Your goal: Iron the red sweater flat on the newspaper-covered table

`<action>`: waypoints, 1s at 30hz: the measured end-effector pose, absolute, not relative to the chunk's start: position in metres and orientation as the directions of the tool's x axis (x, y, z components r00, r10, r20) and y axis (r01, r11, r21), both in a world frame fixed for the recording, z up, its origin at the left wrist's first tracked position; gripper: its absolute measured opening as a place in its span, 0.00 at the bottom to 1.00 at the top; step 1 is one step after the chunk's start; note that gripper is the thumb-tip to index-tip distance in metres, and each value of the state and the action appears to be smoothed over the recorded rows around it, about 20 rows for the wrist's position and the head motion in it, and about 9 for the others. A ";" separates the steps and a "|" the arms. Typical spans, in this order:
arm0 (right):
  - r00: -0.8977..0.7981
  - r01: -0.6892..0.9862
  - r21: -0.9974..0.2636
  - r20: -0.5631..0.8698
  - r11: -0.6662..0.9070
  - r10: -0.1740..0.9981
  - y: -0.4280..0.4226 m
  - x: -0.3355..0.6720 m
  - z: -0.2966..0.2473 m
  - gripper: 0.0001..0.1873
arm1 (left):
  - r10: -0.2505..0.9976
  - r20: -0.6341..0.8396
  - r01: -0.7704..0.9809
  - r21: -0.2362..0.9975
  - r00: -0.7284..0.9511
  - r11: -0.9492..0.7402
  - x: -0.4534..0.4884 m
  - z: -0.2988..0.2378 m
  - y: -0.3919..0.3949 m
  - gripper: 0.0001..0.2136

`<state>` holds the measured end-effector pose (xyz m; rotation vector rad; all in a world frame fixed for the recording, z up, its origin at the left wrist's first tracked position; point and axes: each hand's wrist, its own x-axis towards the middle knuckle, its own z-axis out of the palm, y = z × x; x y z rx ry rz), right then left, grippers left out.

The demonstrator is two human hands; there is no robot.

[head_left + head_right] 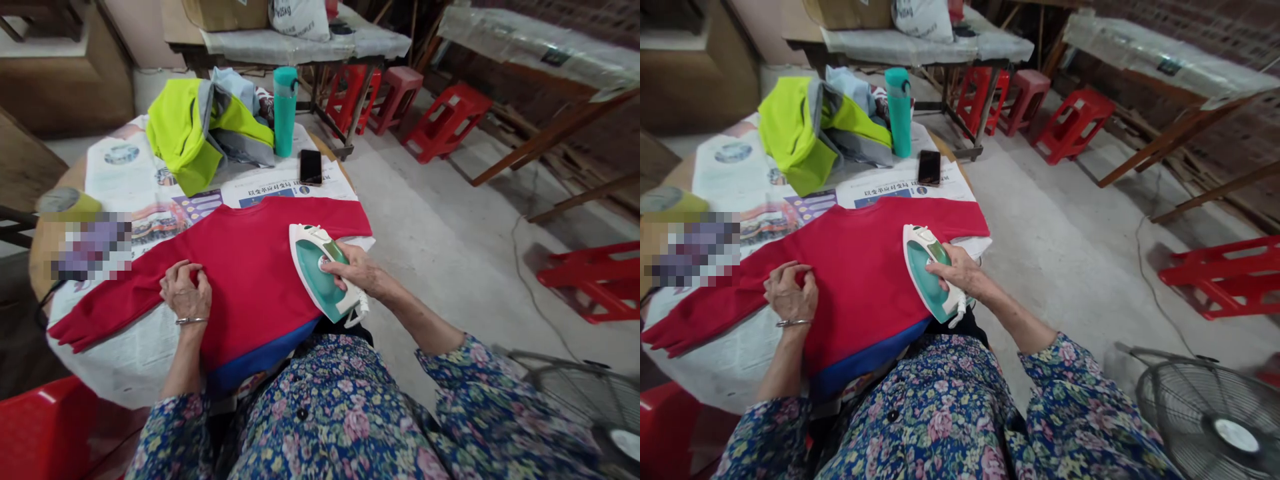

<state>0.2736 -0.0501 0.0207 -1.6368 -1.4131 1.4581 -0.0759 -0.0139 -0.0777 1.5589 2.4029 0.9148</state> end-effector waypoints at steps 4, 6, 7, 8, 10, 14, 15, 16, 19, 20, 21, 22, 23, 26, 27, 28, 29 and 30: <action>-0.118 0.328 -0.901 -0.338 -0.284 0.934 -0.030 0.262 0.022 0.09 | 0.873 0.201 0.791 0.545 -0.444 0.277 -0.077 -0.077 -0.016 0.07; -0.104 0.303 -0.909 -0.329 -0.285 0.939 -0.018 0.257 0.021 0.09 | 0.878 0.198 0.794 0.543 -0.436 0.272 -0.077 -0.077 -0.017 0.07; -0.096 0.293 -0.912 -0.327 -0.287 0.940 -0.011 0.254 0.020 0.09 | 0.880 0.198 0.796 0.543 -0.431 0.268 -0.078 -0.077 -0.018 0.07; -0.092 0.285 -0.914 -0.325 -0.288 0.941 -0.005 0.252 0.019 0.10 | 0.882 0.198 0.797 0.543 -0.427 0.264 -0.078 -0.077 -0.018 0.08; -0.096 0.274 -0.920 -0.315 -0.279 0.944 0.006 0.248 0.017 0.11 | 0.885 0.200 0.799 0.545 -0.420 0.256 -0.079 -0.077 -0.019 0.08; -0.118 0.277 -0.929 -0.288 -0.247 0.950 0.015 0.242 0.017 0.12 | 0.888 0.199 0.796 0.553 -0.414 0.247 -0.080 -0.075 -0.020 0.09; -0.123 0.284 -0.929 -0.282 -0.239 0.951 0.014 0.241 0.018 0.12 | 0.888 0.199 0.796 0.553 -0.415 0.248 -0.080 -0.075 -0.020 0.09; -0.129 0.291 -0.928 -0.277 -0.231 0.952 0.014 0.240 0.019 0.12 | 0.886 0.199 0.796 0.549 -0.419 0.253 -0.080 -0.074 -0.020 0.09; -0.138 0.298 -0.928 -0.276 -0.226 0.951 0.012 0.236 0.023 0.12 | 0.884 0.190 0.805 0.525 -0.427 0.276 -0.081 -0.072 -0.018 0.09; -0.137 0.295 -0.927 -0.282 -0.232 0.950 0.011 0.235 0.024 0.12 | 0.889 0.182 0.811 0.515 -0.421 0.278 -0.082 -0.070 -0.017 0.10; -0.136 0.292 -0.926 -0.286 -0.238 0.948 0.011 0.234 0.025 0.12 | 0.897 0.173 0.818 0.506 -0.407 0.274 -0.083 -0.069 -0.017 0.10; -0.137 0.291 -0.926 -0.289 -0.240 0.948 0.011 0.233 0.026 0.12 | 0.906 0.165 0.827 0.496 -0.388 0.264 -0.083 -0.067 -0.016 0.11; -0.139 0.290 -0.926 -0.289 -0.240 0.947 0.012 0.232 0.026 0.12 | 0.916 0.163 0.837 0.487 -0.367 0.249 -0.083 -0.066 -0.014 0.11; -0.149 0.289 -0.927 -0.290 -0.238 0.945 0.013 0.231 0.026 0.12 | 0.930 0.207 0.867 0.465 -0.304 0.180 -0.077 -0.060 -0.003 0.15; -0.151 0.286 -0.927 -0.295 -0.244 0.944 0.013 0.231 0.026 0.12 | 0.933 0.229 0.875 0.462 -0.276 0.146 -0.074 -0.059 0.004 0.16; -0.153 0.282 -0.926 -0.302 -0.251 0.941 0.014 0.231 0.025 0.12 | 0.937 0.249 0.881 0.461 -0.244 0.107 -0.069 -0.057 0.012 0.18; -0.153 0.278 -0.925 -0.309 -0.259 0.939 0.015 0.231 0.025 0.12 | 0.941 0.264 0.884 0.462 -0.210 0.068 -0.064 -0.055 0.022 0.20; -0.153 0.273 -0.924 -0.315 -0.266 0.937 0.016 0.231 0.025 0.12 | 0.946 0.273 0.886 0.462 -0.178 0.034 -0.059 -0.053 0.033 0.23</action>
